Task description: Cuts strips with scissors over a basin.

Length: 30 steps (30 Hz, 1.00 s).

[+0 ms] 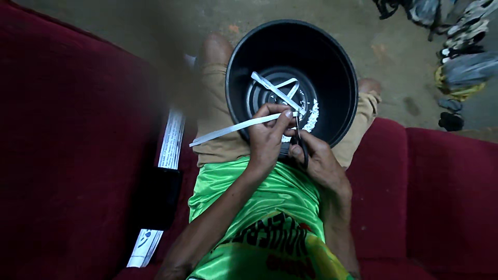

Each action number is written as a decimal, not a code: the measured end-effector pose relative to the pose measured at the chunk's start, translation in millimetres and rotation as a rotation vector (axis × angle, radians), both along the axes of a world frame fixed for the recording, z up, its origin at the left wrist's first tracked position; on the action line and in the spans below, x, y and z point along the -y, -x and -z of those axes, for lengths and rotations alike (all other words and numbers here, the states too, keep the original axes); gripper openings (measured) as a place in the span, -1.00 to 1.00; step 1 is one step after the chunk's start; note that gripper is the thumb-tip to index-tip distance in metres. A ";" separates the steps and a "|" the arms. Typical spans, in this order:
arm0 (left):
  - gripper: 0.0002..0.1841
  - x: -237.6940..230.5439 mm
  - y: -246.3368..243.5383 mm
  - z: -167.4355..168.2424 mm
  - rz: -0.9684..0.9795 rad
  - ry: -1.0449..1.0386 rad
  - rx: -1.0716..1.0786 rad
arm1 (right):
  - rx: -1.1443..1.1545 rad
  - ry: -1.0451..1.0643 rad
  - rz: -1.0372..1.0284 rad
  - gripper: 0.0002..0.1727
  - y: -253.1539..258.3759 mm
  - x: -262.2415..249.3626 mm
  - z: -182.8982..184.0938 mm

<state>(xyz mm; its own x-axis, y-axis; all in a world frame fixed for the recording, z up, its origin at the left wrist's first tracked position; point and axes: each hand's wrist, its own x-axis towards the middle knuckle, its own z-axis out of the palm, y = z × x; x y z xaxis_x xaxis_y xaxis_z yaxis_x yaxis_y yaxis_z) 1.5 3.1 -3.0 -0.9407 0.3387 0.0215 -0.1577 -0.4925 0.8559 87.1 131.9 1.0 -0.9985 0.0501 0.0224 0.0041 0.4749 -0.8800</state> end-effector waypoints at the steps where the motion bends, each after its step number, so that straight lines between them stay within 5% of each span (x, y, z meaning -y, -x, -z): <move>1: -0.91 1.2 -1.6 -1.0 0.007 0.012 -0.006 | -0.010 -0.014 0.006 -0.45 0.4 0.4 -0.4; 19: -0.92 -3.6 3.3 4.8 -0.032 -0.023 -0.029 | -0.042 -0.008 0.055 -0.62 1.2 1.1 1.9; 30: -0.91 1.9 -3.6 -1.4 0.016 0.031 -0.018 | -0.005 -0.036 0.018 -0.48 0.3 1.5 -1.6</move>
